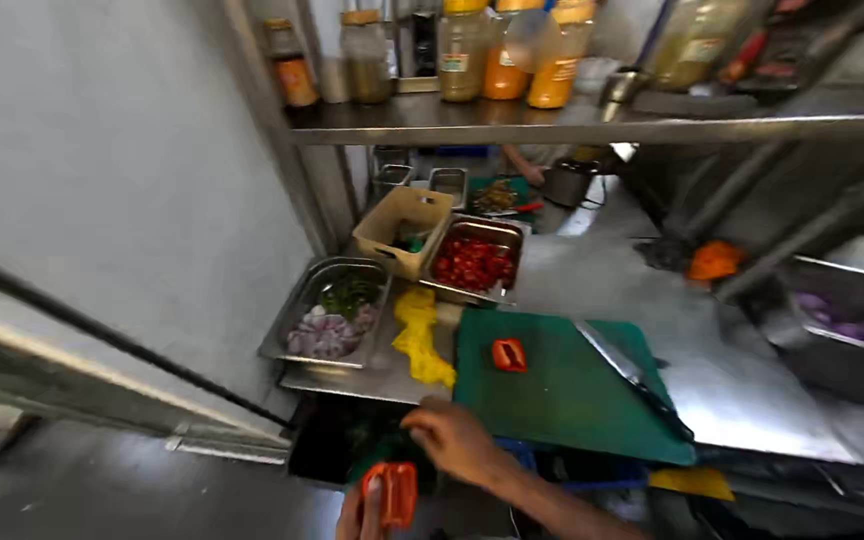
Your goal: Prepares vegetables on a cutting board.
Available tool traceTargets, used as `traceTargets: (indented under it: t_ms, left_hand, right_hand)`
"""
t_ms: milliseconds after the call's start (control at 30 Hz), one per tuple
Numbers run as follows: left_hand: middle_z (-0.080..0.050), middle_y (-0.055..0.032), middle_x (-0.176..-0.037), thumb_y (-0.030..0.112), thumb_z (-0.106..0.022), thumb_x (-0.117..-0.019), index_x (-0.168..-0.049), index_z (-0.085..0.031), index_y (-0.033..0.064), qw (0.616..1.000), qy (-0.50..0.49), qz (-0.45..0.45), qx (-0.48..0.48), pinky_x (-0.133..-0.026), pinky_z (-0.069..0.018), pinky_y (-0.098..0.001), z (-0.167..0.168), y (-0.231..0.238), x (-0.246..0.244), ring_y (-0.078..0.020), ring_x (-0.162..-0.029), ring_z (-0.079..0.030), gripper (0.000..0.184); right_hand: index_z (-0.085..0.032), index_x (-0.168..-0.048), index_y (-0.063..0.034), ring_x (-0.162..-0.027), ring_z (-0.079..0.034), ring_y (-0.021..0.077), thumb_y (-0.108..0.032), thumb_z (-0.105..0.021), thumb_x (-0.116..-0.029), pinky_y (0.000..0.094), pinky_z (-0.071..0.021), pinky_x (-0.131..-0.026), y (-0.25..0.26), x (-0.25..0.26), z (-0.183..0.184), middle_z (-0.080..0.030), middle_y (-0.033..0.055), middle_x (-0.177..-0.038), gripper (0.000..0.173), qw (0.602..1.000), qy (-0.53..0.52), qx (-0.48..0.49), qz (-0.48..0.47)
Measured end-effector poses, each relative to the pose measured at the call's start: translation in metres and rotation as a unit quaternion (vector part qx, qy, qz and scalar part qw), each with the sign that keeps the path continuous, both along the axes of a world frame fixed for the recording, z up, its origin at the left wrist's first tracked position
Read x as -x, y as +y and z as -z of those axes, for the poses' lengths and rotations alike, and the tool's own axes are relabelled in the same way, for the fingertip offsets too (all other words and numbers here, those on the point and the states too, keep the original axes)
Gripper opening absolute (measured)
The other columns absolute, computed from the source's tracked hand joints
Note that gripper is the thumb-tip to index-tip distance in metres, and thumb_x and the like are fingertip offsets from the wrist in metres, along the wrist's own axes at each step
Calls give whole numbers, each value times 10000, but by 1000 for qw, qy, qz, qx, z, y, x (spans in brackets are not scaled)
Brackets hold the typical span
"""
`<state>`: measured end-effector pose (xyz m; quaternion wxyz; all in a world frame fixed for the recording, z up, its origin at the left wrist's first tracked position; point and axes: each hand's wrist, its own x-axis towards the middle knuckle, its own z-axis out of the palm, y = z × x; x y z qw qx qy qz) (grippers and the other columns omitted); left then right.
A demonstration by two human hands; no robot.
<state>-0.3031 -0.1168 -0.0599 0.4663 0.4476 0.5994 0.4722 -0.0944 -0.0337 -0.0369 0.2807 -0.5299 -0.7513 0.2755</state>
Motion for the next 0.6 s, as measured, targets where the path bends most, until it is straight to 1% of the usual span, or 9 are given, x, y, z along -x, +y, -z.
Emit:
traceTargets:
  t_ms: [100,133,200,267,333,367,467,533,600]
  left_hand:
    - [-727,-132,-1030,253,-624,-1027,-1227,-681,8,990,43,131,5,-693,-638,-398,-8,56,-72,-197,-809,-722,321]
    - [-729,-122,-1042,259,-655,-1009,-1228,-690,33,989,35,147,10,-689,-643,-397,-5,76,-101,-198,-815,-727,317]
    - [-722,-164,-1048,236,-668,-1005,-1233,-671,-2,988,-34,139,54,-706,-635,-417,5,125,-151,-237,-829,-724,330]
    - [-702,-226,-1036,229,-651,-1023,-1244,-632,-52,987,-75,104,98,-701,-621,-440,22,167,-188,-281,-789,-712,358]
    - [-695,-247,-1088,222,-653,-1023,-1293,-607,-53,988,-51,102,108,-739,-625,-452,36,194,-220,-303,-811,-722,388]
    - [-691,-252,-1120,231,-659,-1019,-1311,-603,-44,987,-26,112,113,-762,-621,-463,41,201,-232,-315,-839,-723,405]
    - [-720,-198,-1104,390,-692,-984,-1257,-678,20,982,141,98,74,-793,-617,-480,48,197,-253,-293,-895,-729,459]
    - [-703,-181,-1225,453,-694,-959,-1291,-691,71,963,267,39,8,-967,-556,-544,45,186,-260,-326,-1118,-683,506]
    - [-656,-210,-1295,480,-687,-948,-1332,-662,74,946,323,-7,-18,-1005,-519,-595,45,169,-267,-389,-1202,-629,559]
  right_hand:
    - [-750,-1161,-161,-1146,-665,265,-285,-595,-1008,489,-544,-1013,-26,-143,8,-714,87,-1175,251,959,-78,-29,271]
    - [-752,-1164,-148,-1165,-655,313,-283,-622,-995,532,-535,-1018,-43,-189,16,-710,120,-1187,253,933,-107,-36,341]
    - [-721,-1244,-103,-1220,-599,457,-284,-698,-947,651,-490,-1010,-70,-261,41,-655,243,-1266,349,894,-143,-21,423]
    - [-651,-1339,-52,-1255,-508,591,-347,-760,-904,757,-452,-931,-93,-301,65,-550,356,-1353,537,888,-144,29,435]
    - [-607,-1386,-45,-1285,-471,607,-396,-752,-907,781,-431,-915,-106,-325,77,-516,366,-1388,611,898,-148,64,409]
    - [-621,-1368,-50,-1288,-482,585,-383,-731,-927,764,-439,-922,-109,-332,80,-536,343,-1377,563,903,-157,69,394]
    - [-705,-1259,-72,-1236,-551,527,-245,-664,-970,697,-482,-919,-115,-340,89,-616,288,-1292,339,912,-153,47,377]
    - [-702,-1279,-106,-1211,-551,524,-270,-717,-930,681,-498,-880,-116,-346,96,-599,282,-1300,387,907,-143,12,396]
    - [-689,-1296,-118,-1206,-545,540,-292,-759,-897,693,-508,-847,-116,-352,96,-580,277,-1332,441,902,-131,4,412]
